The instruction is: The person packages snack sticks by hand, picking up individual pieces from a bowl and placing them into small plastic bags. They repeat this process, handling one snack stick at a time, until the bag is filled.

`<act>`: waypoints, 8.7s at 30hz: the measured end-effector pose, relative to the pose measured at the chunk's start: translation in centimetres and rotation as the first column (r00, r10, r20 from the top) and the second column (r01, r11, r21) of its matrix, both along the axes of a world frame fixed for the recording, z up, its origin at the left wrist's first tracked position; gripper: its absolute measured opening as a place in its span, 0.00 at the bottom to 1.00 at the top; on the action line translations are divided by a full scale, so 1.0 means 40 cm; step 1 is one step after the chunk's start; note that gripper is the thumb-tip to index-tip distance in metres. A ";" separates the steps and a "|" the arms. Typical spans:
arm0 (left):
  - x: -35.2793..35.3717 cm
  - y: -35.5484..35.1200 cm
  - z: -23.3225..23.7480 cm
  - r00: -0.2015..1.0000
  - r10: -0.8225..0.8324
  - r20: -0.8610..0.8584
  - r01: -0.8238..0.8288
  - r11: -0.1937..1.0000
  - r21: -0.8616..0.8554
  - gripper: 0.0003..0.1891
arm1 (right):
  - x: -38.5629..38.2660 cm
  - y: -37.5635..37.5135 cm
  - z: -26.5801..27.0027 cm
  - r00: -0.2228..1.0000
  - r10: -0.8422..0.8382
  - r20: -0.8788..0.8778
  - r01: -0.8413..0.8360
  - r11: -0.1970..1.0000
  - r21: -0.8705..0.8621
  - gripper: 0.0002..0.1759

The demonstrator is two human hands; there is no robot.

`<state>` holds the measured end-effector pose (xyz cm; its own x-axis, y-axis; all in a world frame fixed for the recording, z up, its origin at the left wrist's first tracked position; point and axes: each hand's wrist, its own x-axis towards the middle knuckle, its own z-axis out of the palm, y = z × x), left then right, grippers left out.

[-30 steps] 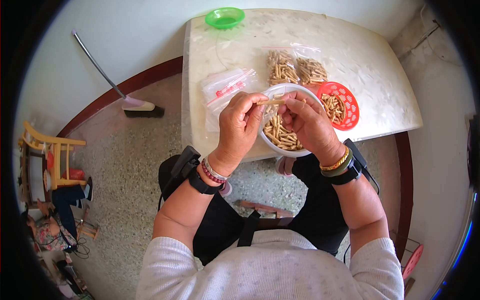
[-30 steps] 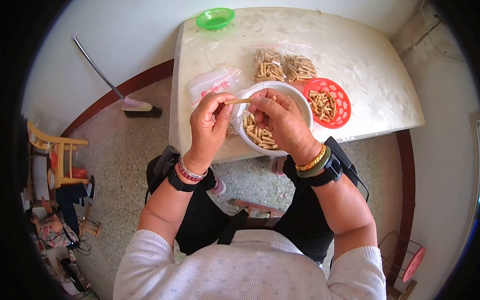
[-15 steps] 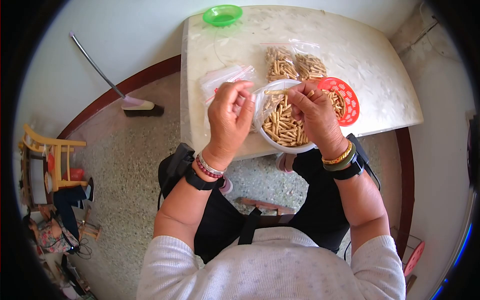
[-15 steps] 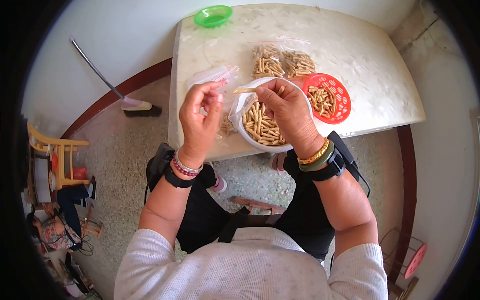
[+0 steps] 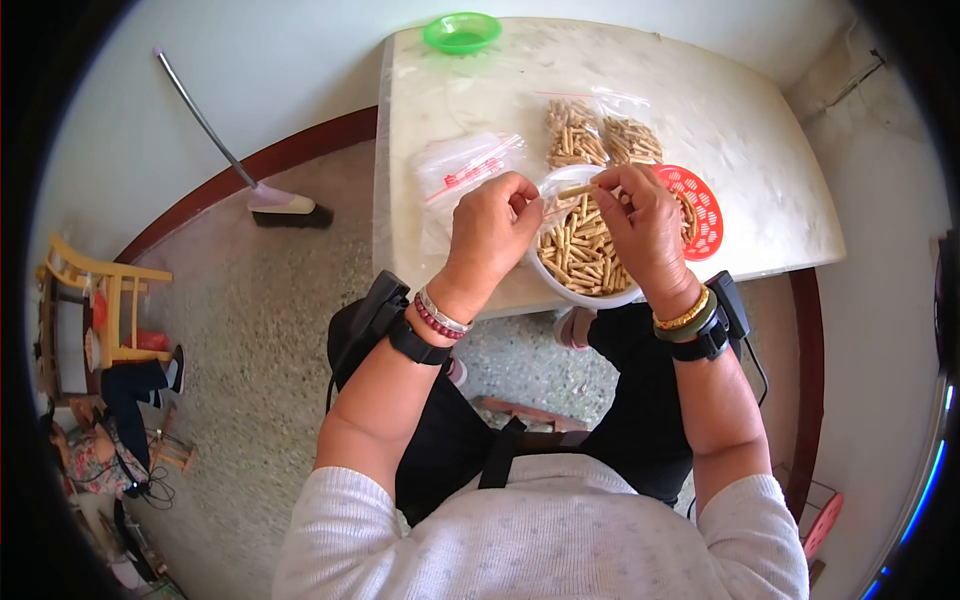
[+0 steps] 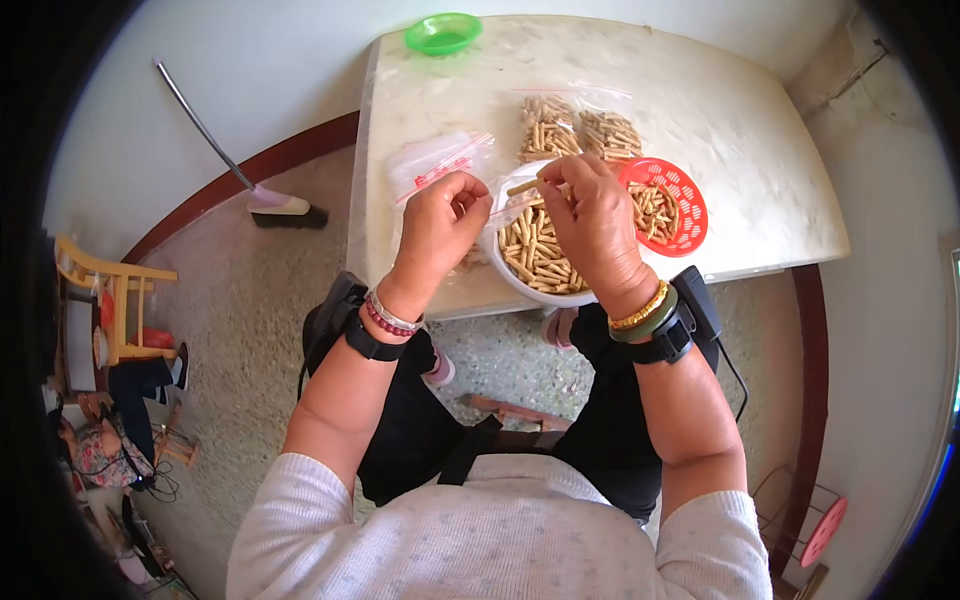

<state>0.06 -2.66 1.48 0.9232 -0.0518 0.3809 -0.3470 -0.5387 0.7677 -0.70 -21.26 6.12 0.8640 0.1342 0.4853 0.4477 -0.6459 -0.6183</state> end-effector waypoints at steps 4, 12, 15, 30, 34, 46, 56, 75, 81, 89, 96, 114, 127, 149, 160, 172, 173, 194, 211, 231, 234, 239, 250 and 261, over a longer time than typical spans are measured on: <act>0.014 0.022 0.000 0.992 -0.063 -0.110 0.024 0.944 -0.329 0.04 | 0.004 0.035 -0.005 0.995 0.103 0.004 -0.103 0.994 -0.039 0.06; 0.027 0.061 0.014 0.993 -0.068 -0.100 0.017 0.899 -0.439 0.04 | 0.042 0.106 -0.046 0.976 0.218 -0.022 -0.217 0.947 -0.236 0.04; 0.028 0.067 0.016 0.997 -0.045 -0.069 0.007 0.880 -0.475 0.04 | 0.048 0.117 -0.047 0.982 0.184 -0.040 -0.188 0.938 -0.291 0.06; 0.010 0.053 0.022 0.982 -0.093 -0.162 0.022 0.919 -0.393 0.04 | 0.097 -0.036 -0.033 0.857 0.264 -0.442 0.064 0.798 0.599 0.11; 0.008 0.052 0.028 0.986 -0.137 -0.095 0.097 0.935 -0.342 0.09 | 0.090 -0.087 -0.038 0.714 0.317 -0.624 0.168 0.788 0.593 0.14; 0.014 0.025 0.007 0.987 -0.061 0.151 0.113 0.924 -0.366 0.10 | 0.041 -0.017 -0.027 0.849 0.338 -0.406 -0.109 0.864 0.491 0.22; 0.003 0.020 0.027 0.935 -0.096 0.341 0.080 0.995 0.059 0.13 | -0.009 0.060 0.001 0.945 0.325 -0.026 -0.326 0.945 -0.033 0.28; -0.004 0.026 0.046 0.910 -0.096 0.403 0.206 0.949 -0.239 0.02 | -0.013 0.022 0.023 0.815 0.432 -0.388 -0.122 0.780 0.613 0.08; -0.004 0.026 0.038 0.902 -0.119 0.415 0.202 0.966 -0.163 0.03 | -0.012 0.019 0.022 0.777 0.468 -0.421 -0.127 0.771 0.624 0.10; -0.009 0.011 0.032 0.913 -0.135 0.385 0.203 0.969 -0.143 0.05 | 0.000 0.016 0.001 0.844 0.361 -0.397 -0.119 0.847 0.518 0.08; -0.013 0.016 0.032 0.986 -0.092 0.142 0.112 0.984 -0.138 0.15 | 0.013 -0.030 0.013 0.926 0.241 -0.290 -0.047 0.836 0.546 0.06; -0.007 0.024 0.015 0.966 -0.204 -0.162 0.113 0.889 -0.443 0.03 | 0.021 0.045 -0.024 0.947 0.313 0.075 -0.287 0.926 -0.246 0.06; 0.008 0.048 0.022 0.997 -0.057 -0.053 0.019 0.843 -0.537 0.03 | 0.082 -0.094 -0.059 0.983 -0.051 -0.178 0.029 0.992 -0.120 0.08; -0.050 -0.015 0.018 0.963 -0.121 0.240 0.206 0.907 -0.368 0.11 | 0.035 -0.052 -0.165 0.935 -0.093 -0.343 -0.181 0.706 -0.684 0.08; -0.149 -0.101 0.004 0.694 -0.471 0.544 0.577 0.817 -0.029 0.08 | 0.074 -0.091 -0.178 0.948 -0.114 -0.296 -0.075 0.826 -0.558 0.06; -0.065 -0.046 0.004 0.972 -0.229 0.049 0.227 0.867 -0.444 0.09 | 0.036 -0.082 -0.049 0.581 0.740 -0.341 -0.211 0.541 0.814 0.08; -0.064 -0.044 0.007 0.962 -0.273 0.006 0.238 0.828 -0.508 0.09 | 0.037 -0.079 -0.047 0.536 0.769 -0.350 -0.209 0.522 0.827 0.10; -0.078 -0.049 0.013 0.970 -0.236 0.051 0.220 0.777 -0.590 0.05 | 0.002 -0.032 -0.023 0.471 0.769 -0.432 0.098 0.440 0.892 0.14; -0.068 -0.037 0.013 0.975 -0.221 0.007 0.194 0.842 -0.503 0.08 | 0.003 -0.030 -0.036 0.775 0.491 -0.397 -0.148 0.753 0.642 0.07; -0.069 -0.036 0.019 0.983 -0.152 0.105 0.184 0.787 -0.589 0.07 | -0.005 -0.021 -0.021 0.752 0.519 -0.407 0.000 0.617 0.787 0.16; -0.070 -0.035 0.012 0.984 -0.149 0.102 0.180 0.817 -0.548 0.07 | -0.008 -0.015 -0.016 0.728 0.547 -0.414 -0.021 0.622 0.783 0.11; -0.078 -0.040 0.021 0.985 -0.165 0.045 0.164 0.836 -0.523 0.08 | -0.003 -0.012 -0.028 0.726 0.576 -0.374 -0.114 0.638 0.762 0.05; -0.007 0.066 0.030 0.984 0.025 0.174 0.053 0.902 -0.429 0.10 | 0.009 -0.023 -0.009 0.914 0.234 -0.331 0.014 0.798 0.602 0.07; 0.019 0.026 -0.011 0.986 -0.080 -0.145 0.024 0.936 -0.350 0.05 | 0.015 0.053 -0.009 0.998 0.045 0.052 -0.043 0.999 -0.033 0.07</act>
